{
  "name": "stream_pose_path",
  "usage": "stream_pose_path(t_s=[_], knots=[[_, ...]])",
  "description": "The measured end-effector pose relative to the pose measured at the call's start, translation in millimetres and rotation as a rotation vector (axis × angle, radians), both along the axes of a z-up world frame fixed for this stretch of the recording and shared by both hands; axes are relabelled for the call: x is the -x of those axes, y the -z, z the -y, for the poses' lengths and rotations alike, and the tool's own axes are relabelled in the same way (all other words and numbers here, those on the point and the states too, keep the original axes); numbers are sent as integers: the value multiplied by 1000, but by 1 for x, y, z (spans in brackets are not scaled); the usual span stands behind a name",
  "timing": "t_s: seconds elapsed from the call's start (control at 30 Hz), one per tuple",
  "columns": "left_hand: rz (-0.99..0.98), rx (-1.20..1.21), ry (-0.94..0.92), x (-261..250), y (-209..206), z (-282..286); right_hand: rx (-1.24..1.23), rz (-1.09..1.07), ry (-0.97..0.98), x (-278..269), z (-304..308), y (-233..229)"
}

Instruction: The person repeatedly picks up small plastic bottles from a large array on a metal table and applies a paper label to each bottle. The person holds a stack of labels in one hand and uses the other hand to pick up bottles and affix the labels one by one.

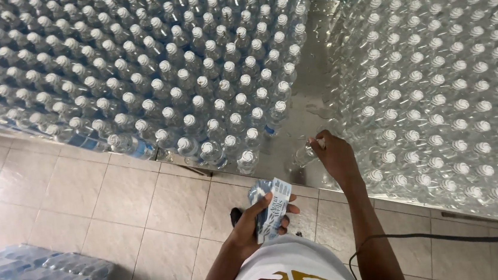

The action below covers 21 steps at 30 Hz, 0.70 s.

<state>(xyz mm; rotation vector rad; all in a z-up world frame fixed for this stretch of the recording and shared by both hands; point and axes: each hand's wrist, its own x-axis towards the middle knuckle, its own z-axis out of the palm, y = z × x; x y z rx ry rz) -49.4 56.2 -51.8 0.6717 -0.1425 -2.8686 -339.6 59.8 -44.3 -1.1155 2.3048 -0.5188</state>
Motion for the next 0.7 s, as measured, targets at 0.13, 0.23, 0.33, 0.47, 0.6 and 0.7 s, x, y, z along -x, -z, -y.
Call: stream_pose_path(t_s=[0.13,0.23,0.33,0.47,0.6,0.7], knots=[[-52,166,12,6,-3,8,2,-135,-100,-8,-15,14],[-100,119,23,8,-2,11,410,-158,-119,-23,-34,-7],[-152,83,78,11,-6,13,218,553,26,-48,-45,-50],[-98,193,141,15,-19,12,271,704,-60,-55,-56,-37],[-72,213,173,17,6,10,444,655,23,-51,-64,-22],[-57,273,205,15,-2,16,445,583,75,-52,-68,-29]])
